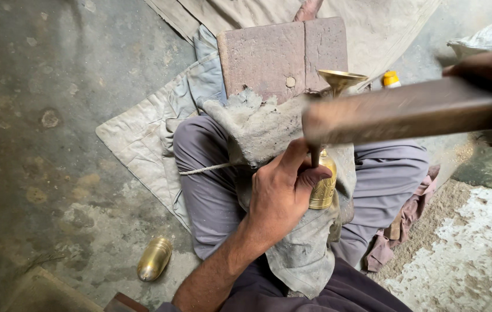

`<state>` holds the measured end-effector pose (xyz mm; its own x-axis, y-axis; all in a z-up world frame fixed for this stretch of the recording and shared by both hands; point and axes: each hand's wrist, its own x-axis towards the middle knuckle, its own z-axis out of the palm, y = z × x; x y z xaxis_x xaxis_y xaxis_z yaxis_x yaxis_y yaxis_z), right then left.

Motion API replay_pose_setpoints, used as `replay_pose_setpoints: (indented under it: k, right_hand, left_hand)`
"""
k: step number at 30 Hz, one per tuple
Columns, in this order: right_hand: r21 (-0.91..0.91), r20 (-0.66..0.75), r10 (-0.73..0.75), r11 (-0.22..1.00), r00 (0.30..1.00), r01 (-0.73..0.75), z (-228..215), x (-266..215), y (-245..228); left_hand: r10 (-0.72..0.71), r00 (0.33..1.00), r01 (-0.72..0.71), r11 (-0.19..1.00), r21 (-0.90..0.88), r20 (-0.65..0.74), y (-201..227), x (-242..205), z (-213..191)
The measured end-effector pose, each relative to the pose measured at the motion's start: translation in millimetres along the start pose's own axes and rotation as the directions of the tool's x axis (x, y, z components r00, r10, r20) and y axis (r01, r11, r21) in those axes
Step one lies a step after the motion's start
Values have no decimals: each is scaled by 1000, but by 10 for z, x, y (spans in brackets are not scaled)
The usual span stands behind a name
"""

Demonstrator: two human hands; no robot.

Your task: The person sits on the floor and repeatedly hammers a brass lamp base using a wooden mallet and a metal punch. They adjust the lamp's position and the punch placement between strikes to shape the metal.

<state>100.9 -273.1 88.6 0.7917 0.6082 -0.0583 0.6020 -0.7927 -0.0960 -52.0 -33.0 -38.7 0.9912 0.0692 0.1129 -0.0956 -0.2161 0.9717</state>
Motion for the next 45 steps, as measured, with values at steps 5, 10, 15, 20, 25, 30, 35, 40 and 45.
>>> replay_pose_setpoints:
  k: [5,10,15,20,25,30,35,40,45]
  right_hand:
    - [-16,41,121,993,992,-121,8,-73,25]
    - [269,210,678,653,705,-708,133,22,-41]
    - [191,39,309,931,950,-310,94,19,49]
    - [129,34,215,967,976,-218,114,61,88]
    - [55,29,95,994,995,-97,54,24,5]
    - [29,17,57,998,998,-58,34,101,33]
    - [208,157,428,867,890,-453,204,196,91]
    - [158,90,299,937,950,-310,207,47,104]
    - [124,89,254,957,963,-264,101,-57,116]
  left_hand:
    - [-32,999,32,999,-2,6,59,16,-40]
    - [-44,999,45,998,-45,20,67,18,-53]
    - [-36,998,32,996,-78,-55,24,-6,-47]
    - [-55,998,53,995,-82,-27,-50,-8,-34]
    - [-42,997,41,999,-29,-63,-34,-33,-16]
    - [-14,999,13,1000,-10,-50,8,-28,15]
    - [-31,999,31,999,-6,28,46,60,-15]
    - [-62,994,58,997,44,96,124,117,-42]
    - [-56,992,60,998,-34,111,165,158,-51]
